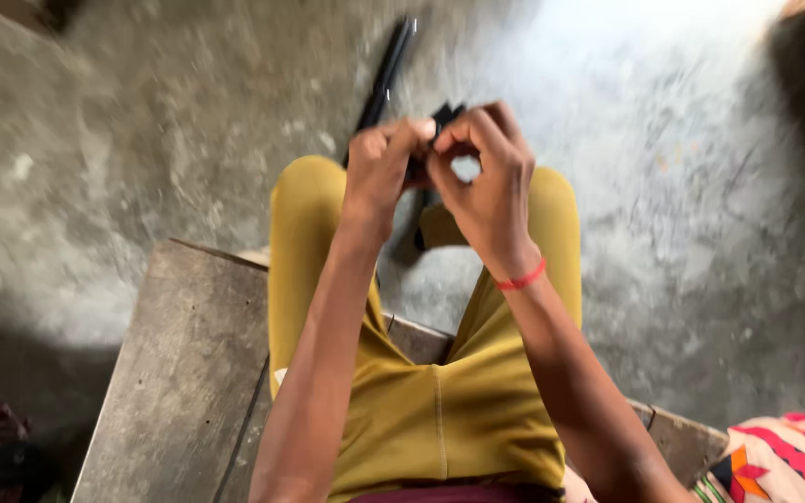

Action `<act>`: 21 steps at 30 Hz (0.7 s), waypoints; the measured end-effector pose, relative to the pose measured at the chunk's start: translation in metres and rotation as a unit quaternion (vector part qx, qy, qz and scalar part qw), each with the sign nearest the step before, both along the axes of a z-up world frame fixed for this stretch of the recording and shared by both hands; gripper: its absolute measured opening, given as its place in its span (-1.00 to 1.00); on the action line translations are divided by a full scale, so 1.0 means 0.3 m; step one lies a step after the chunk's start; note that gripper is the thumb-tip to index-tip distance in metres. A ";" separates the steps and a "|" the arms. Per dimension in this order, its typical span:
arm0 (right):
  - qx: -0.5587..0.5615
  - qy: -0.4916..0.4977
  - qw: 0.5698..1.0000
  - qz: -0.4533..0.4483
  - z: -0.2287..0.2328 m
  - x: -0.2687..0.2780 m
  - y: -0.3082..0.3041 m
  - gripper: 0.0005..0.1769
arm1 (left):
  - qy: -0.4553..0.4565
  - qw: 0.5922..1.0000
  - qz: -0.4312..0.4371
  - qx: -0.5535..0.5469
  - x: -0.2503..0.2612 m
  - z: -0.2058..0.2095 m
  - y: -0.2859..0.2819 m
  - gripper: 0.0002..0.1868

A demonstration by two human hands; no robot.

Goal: The person sits on a wooden bench and assembles a small black tripod. They attach the tripod head to the legs, tighten the central screw, and adjust the ball head mechanism.

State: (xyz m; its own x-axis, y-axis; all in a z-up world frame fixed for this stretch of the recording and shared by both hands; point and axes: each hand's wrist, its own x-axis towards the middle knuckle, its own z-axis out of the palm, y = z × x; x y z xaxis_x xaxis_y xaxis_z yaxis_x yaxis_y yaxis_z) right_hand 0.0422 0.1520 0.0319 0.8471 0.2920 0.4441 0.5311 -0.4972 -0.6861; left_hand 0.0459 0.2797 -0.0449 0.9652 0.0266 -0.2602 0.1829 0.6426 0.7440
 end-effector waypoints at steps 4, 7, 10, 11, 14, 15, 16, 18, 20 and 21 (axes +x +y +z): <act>0.033 0.090 0.990 0.107 0.065 -0.014 -0.048 -0.70 | -0.047 0.994 -0.015 0.097 -0.053 0.041 0.038 -0.76; 0.017 0.089 0.984 0.156 0.104 0.001 -0.062 -0.72 | -0.096 0.985 -0.025 0.144 -0.047 0.075 0.070 -0.72; -0.004 0.076 0.982 0.171 0.107 0.003 -0.042 -0.67 | -0.093 0.984 -0.028 0.152 -0.072 0.079 0.102 -0.74; -0.012 0.075 0.982 0.173 0.108 0.009 -0.037 -0.64 | -0.090 0.983 -0.032 0.160 -0.076 0.075 0.121 -0.72; -0.040 0.060 0.980 0.187 0.106 0.015 -0.013 -0.62 | -0.090 0.982 -0.038 0.162 -0.091 0.067 0.153 -0.72; -0.050 0.052 0.979 0.192 0.108 0.020 -0.003 -0.63 | -0.094 0.982 -0.038 0.159 -0.090 0.070 0.162 -0.73; -0.048 0.055 0.981 0.177 0.108 0.023 0.003 -0.65 | -0.089 0.981 -0.042 0.170 -0.087 0.074 0.165 -0.74; -0.042 0.062 0.986 0.149 0.104 0.016 0.011 -0.69 | -0.078 0.977 -0.048 0.194 -0.093 0.084 0.161 -0.76; -0.046 0.059 0.988 0.139 0.103 0.015 0.006 -0.74 | -0.087 0.975 -0.044 0.200 -0.088 0.092 0.149 -0.75; -0.047 0.058 0.988 0.132 0.100 0.018 0.004 -0.75 | -0.091 0.974 -0.043 0.204 -0.084 0.094 0.148 -0.75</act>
